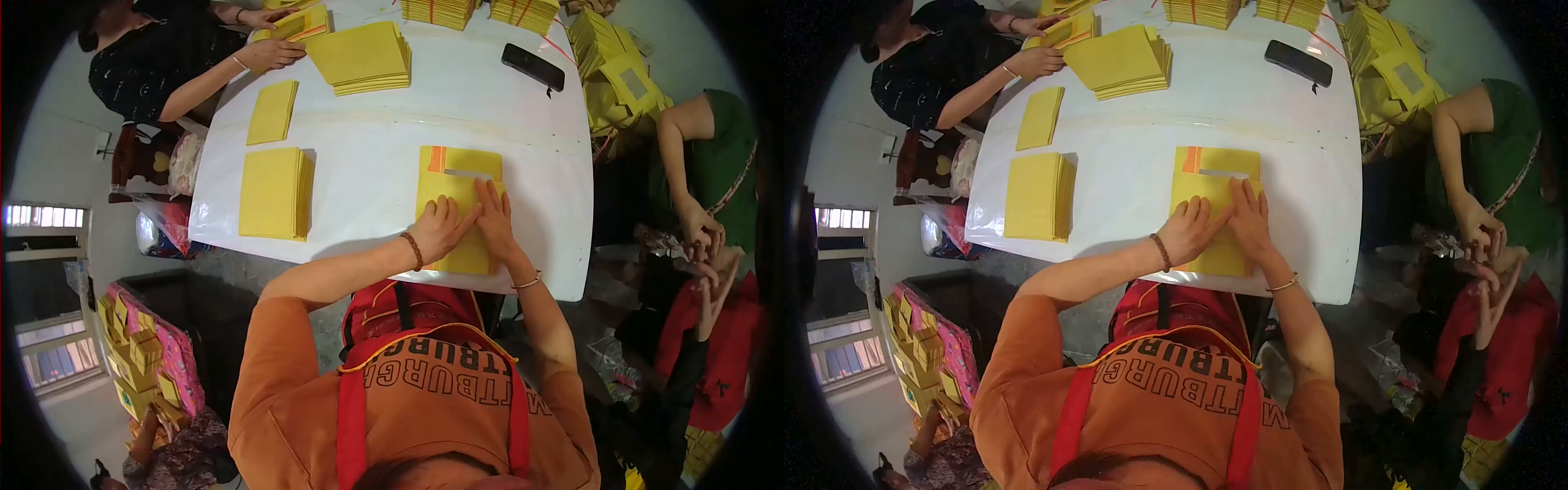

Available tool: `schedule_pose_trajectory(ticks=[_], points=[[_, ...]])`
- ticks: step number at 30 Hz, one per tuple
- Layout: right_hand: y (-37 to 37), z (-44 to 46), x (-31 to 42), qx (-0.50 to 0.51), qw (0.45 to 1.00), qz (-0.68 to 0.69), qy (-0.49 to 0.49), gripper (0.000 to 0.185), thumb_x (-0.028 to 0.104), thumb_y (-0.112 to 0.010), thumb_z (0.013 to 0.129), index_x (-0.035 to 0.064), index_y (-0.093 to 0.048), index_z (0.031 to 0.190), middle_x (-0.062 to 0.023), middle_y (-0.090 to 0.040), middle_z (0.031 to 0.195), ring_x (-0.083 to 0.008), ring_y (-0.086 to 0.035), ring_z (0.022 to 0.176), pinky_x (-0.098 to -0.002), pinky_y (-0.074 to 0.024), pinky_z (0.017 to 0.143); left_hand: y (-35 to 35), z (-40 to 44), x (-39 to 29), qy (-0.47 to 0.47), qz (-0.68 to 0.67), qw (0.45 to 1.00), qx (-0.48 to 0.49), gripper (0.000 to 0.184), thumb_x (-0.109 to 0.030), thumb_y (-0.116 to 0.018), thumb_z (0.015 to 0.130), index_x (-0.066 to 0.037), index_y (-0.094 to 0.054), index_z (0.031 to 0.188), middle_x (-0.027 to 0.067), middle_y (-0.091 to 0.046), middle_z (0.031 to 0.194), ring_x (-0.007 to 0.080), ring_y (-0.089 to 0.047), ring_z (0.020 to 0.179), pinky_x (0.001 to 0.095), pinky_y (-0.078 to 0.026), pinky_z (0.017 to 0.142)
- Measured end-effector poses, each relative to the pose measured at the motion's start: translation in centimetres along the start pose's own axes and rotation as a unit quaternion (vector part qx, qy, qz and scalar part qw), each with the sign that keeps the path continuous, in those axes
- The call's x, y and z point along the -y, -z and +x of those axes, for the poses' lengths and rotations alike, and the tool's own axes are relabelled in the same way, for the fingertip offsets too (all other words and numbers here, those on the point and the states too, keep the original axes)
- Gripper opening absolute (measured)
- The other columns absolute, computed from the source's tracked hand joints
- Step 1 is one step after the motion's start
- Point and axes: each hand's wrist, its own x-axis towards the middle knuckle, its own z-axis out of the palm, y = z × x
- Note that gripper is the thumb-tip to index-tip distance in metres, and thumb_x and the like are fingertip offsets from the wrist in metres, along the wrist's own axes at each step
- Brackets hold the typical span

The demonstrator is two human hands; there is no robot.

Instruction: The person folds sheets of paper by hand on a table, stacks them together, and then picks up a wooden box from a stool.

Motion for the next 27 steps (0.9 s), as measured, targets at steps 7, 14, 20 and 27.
schedule_pose_trajectory(ticks=[7,14,20,27], points=[[3.9,-1.1,-1.4,-0.094,0.861,0.495,-0.062,0.048,0.025,-0.03,0.095,0.0041,-0.028,0.138,-0.0115,-0.026,0.144,-0.0204,-0.026,0.132,-0.0332,-0.0221,0.106,0.3,0.8,3.8,0.038,-0.156,0.986,0.035,0.051,-0.012,-0.057,0.069,-0.006,-0.051,0.119,0.0074,-0.059,0.094,0.0239,-0.056,0.082,0.0362,-0.044,0.064],[2.4,-7.9,0.6,-0.157,0.969,-0.139,-0.131,0.046,0.025,-0.04,0.091,0.0052,-0.038,0.132,-0.0119,-0.036,0.138,-0.0314,-0.026,0.131,-0.0561,-0.0066,0.104,5.1,2.2,19.8,0.133,0.107,0.968,-0.184,0.055,-0.007,-0.056,0.068,-0.015,-0.051,0.122,0.0058,-0.056,0.108,0.0202,-0.053,0.094,0.0357,-0.041,0.071],[0.1,-8.6,1.0,-0.166,0.952,-0.218,-0.138,0.044,0.022,-0.044,0.089,0.0057,-0.041,0.129,-0.0125,-0.037,0.136,-0.0346,-0.023,0.132,-0.0607,-0.0004,0.103,-1.2,5.2,30.2,0.137,0.219,0.953,-0.157,0.055,-0.007,-0.053,0.073,-0.026,-0.048,0.124,0.0003,-0.054,0.106,0.0185,-0.052,0.091,0.0355,-0.039,0.072],[0.2,-8.5,0.6,-0.164,0.96,-0.179,-0.139,0.04,0.023,-0.041,0.09,0.0055,-0.046,0.126,-0.0121,-0.038,0.137,-0.0299,-0.023,0.133,-0.0564,-0.0033,0.105,-5.6,5.4,32.0,0.16,0.156,0.975,0.005,0.052,-0.009,-0.046,0.082,-0.031,-0.041,0.129,-0.0007,-0.056,0.102,0.0196,-0.053,0.089,0.0371,-0.041,0.071]])
